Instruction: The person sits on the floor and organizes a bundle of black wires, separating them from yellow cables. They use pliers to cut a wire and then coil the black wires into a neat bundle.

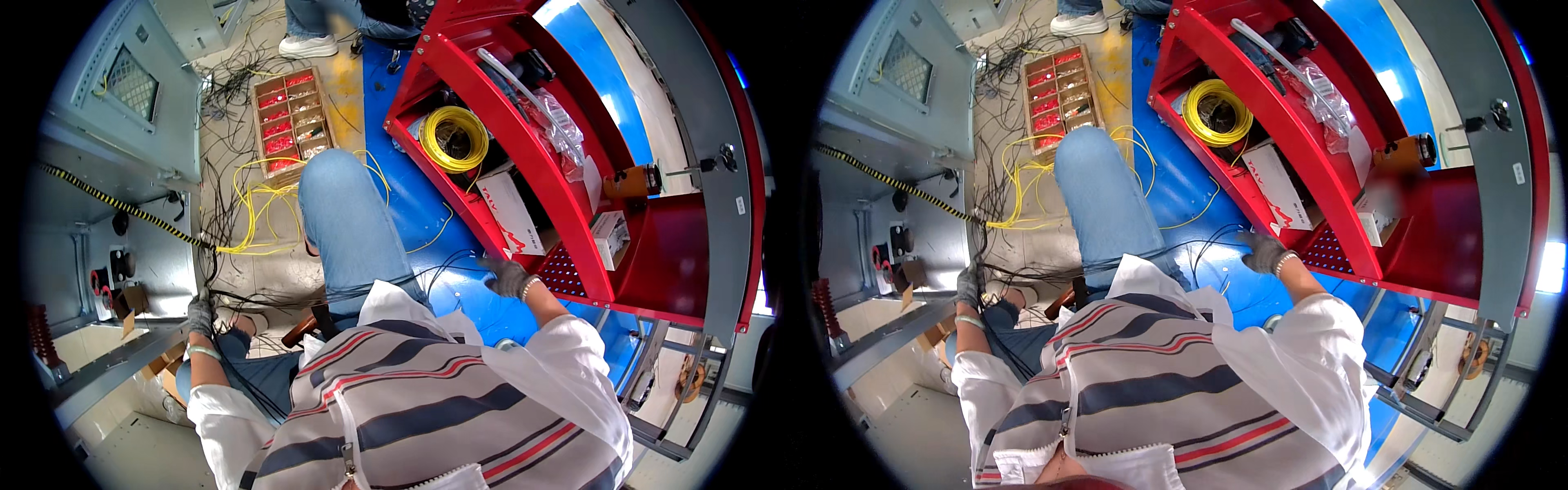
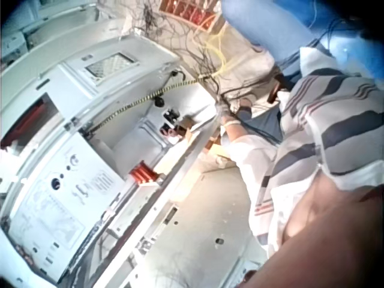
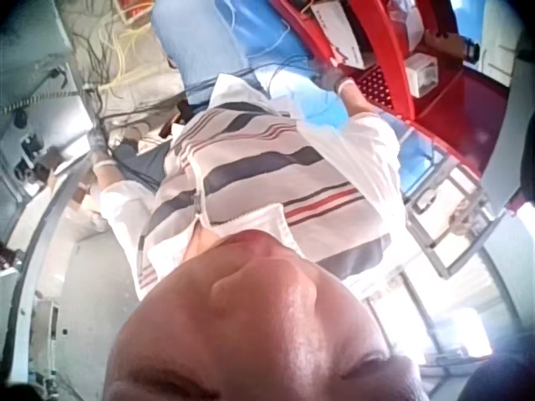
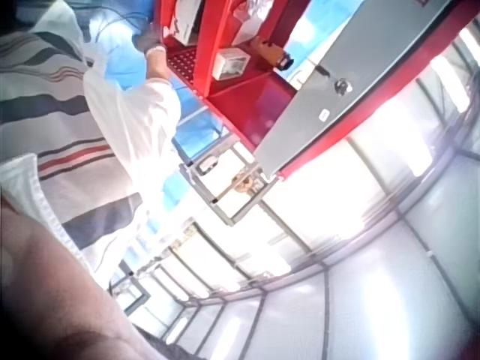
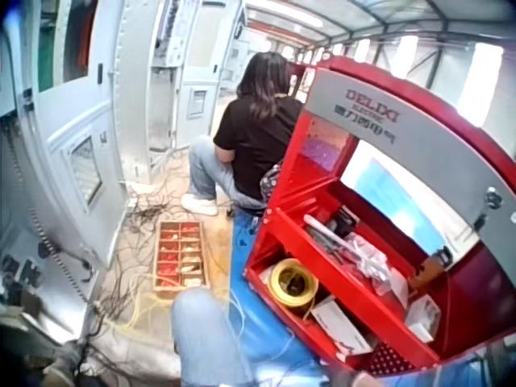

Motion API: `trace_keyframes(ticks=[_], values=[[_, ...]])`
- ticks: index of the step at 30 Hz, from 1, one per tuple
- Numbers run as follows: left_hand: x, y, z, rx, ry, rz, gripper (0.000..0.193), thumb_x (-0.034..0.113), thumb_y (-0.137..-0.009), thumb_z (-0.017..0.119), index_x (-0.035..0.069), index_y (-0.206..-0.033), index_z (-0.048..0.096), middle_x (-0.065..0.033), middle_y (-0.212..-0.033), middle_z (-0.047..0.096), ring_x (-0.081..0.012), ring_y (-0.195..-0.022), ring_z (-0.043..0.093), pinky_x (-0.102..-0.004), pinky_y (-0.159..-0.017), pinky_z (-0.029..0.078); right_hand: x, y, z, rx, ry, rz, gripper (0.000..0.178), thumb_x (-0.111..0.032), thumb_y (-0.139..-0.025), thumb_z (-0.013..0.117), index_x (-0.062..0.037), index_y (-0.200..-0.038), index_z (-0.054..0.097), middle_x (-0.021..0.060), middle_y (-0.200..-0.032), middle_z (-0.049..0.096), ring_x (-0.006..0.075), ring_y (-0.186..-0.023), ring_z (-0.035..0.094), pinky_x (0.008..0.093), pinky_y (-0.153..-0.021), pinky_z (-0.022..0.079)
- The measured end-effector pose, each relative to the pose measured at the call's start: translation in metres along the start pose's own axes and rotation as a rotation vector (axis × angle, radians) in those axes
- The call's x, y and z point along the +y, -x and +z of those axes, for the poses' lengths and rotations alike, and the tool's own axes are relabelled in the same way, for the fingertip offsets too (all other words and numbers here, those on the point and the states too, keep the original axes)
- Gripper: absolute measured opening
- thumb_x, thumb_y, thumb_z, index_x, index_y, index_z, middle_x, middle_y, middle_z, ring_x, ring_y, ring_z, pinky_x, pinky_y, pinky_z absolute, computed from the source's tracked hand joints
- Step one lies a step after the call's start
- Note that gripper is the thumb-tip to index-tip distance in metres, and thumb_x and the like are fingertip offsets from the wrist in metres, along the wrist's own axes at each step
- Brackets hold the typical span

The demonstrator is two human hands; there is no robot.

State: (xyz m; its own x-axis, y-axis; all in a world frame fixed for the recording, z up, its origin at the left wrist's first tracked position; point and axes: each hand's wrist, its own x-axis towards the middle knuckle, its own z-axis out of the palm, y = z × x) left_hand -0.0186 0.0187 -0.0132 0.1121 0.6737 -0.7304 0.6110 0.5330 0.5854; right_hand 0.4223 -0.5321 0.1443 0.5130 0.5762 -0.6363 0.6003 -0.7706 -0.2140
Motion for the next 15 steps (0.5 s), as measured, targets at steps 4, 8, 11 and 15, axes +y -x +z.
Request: trace_keyframes(ticks=[4, 8, 11, 15], values=[[0.005, 0.017, 0.013, 0.01, 0.047, 0.027, 0.025, 0.035, -0.084, 0.056, 0.011, -0.078, 0.057, 0.002, -0.054, 0.049, -0.0102, -0.039, 0.04, -0.0253, -0.034, 0.033, -0.11, -0.047, -0.06, 0.475, -0.324, -0.467, 0.029, -0.006, -0.073, 0.057, -0.008, -0.102, 0.057, 0.0125, -0.102, 0.059, 0.0295, -0.095, 0.055, 0.0393, -0.087, 0.041], [-0.009, 0.026, 0.022, 0.029, 0.017, 0.081, 0.03, 0.04, -0.082, 0.057, 0.012, -0.074, 0.055, 0.0016, -0.055, 0.048, -0.0115, -0.039, 0.041, -0.0248, -0.035, 0.035, -0.258, -0.098, -0.055, 0.516, -0.508, -0.906, 0.027, -0.004, -0.07, 0.061, -0.0084, -0.097, 0.057, 0.0103, -0.097, 0.059, 0.0263, -0.092, 0.056, 0.0354, -0.08, 0.045], [-0.028, 0.02, 0.017, 0.052, 0.077, 0.121, 0.03, 0.04, -0.081, 0.058, 0.011, -0.076, 0.057, 0.0011, -0.054, 0.048, -0.0118, -0.037, 0.041, -0.0257, -0.034, 0.035, -0.357, -0.111, -0.019, 0.274, -0.178, -0.824, 0.047, -0.03, -0.075, 0.056, -0.0038, -0.113, 0.047, 0.0175, -0.099, 0.057, 0.0322, -0.092, 0.055, 0.0408, -0.083, 0.042], [0.0, 0.031, 0.042, 0.04, 0.082, 0.105, 0.024, 0.034, -0.082, 0.059, 0.01, -0.076, 0.057, 0.0016, -0.051, 0.045, -0.0101, -0.037, 0.038, -0.026, -0.033, 0.031, -0.402, -0.141, 0.081, -0.469, -0.089, -0.546, 0.065, -0.042, -0.078, 0.053, -0.0047, -0.128, 0.034, 0.0206, -0.109, 0.054, 0.0331, -0.102, 0.051, 0.0392, -0.089, 0.038]])
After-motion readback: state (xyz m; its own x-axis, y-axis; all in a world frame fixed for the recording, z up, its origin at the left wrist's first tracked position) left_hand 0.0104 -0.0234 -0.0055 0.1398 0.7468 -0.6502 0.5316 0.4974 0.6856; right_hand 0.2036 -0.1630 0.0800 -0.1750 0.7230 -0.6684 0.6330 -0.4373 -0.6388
